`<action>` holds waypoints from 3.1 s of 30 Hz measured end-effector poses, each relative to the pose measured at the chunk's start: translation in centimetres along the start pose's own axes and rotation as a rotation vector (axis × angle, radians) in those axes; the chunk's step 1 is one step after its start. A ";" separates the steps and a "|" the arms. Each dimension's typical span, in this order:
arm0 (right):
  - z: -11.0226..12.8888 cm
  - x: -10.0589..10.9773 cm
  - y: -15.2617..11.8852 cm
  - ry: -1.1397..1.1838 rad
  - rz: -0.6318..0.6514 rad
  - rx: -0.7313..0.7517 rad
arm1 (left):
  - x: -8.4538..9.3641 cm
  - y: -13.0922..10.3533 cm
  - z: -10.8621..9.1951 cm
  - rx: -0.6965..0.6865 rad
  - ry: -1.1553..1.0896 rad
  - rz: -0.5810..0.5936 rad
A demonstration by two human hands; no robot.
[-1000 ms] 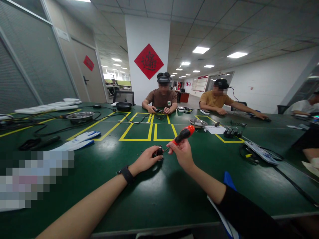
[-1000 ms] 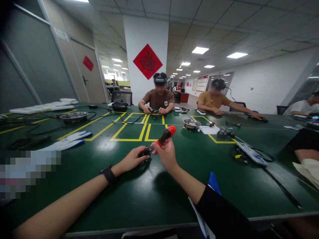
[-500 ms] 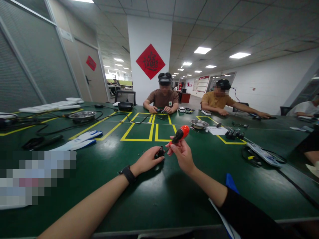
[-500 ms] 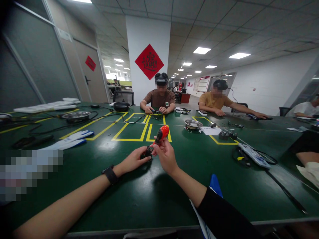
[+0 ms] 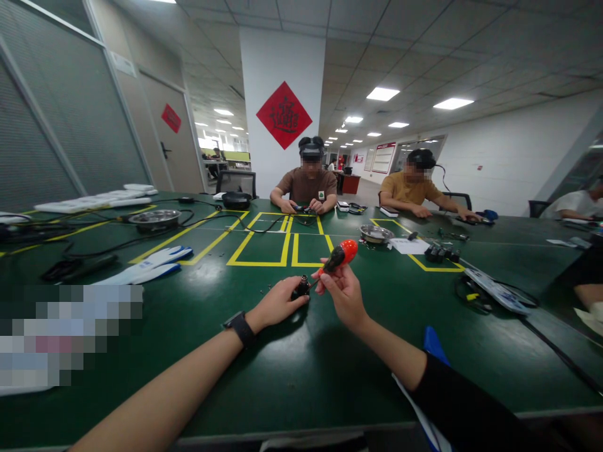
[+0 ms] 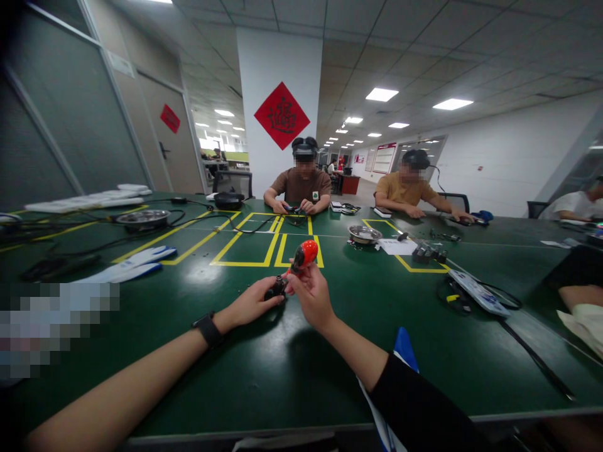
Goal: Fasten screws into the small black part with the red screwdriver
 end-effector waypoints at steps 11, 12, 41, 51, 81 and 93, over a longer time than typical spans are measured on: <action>0.1 0.1 0.2 0.011 -0.043 -0.018 | 0.1 0.1 -0.1 0.002 -0.022 0.029; 0.1 0.1 0.2 0.016 -0.053 -0.023 | 0.1 0.1 -0.1 0.007 -0.036 0.030; -0.2 0.7 0.9 0.198 -0.043 -0.114 | 0.2 0.0 -0.2 0.013 -0.052 0.026; -0.6 1.0 1.0 0.126 -0.090 -0.091 | 0.2 0.0 -0.3 0.022 -0.075 0.031; 0.3 0.2 0.7 0.086 -0.007 -0.086 | 0.0 0.1 0.1 0.005 -0.044 0.028; -0.2 0.4 0.4 0.007 -0.031 -0.079 | -0.1 0.1 0.1 -0.003 -0.015 0.035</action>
Point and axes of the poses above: each hand's wrist, its own y-axis towards the middle knuckle, its own x-axis out of the back of the hand, z = x × y, the point moved 3 cm from there along y, towards the middle knuckle, and after that the axes turned 2 degrees about -y, right-handed, at the moved point
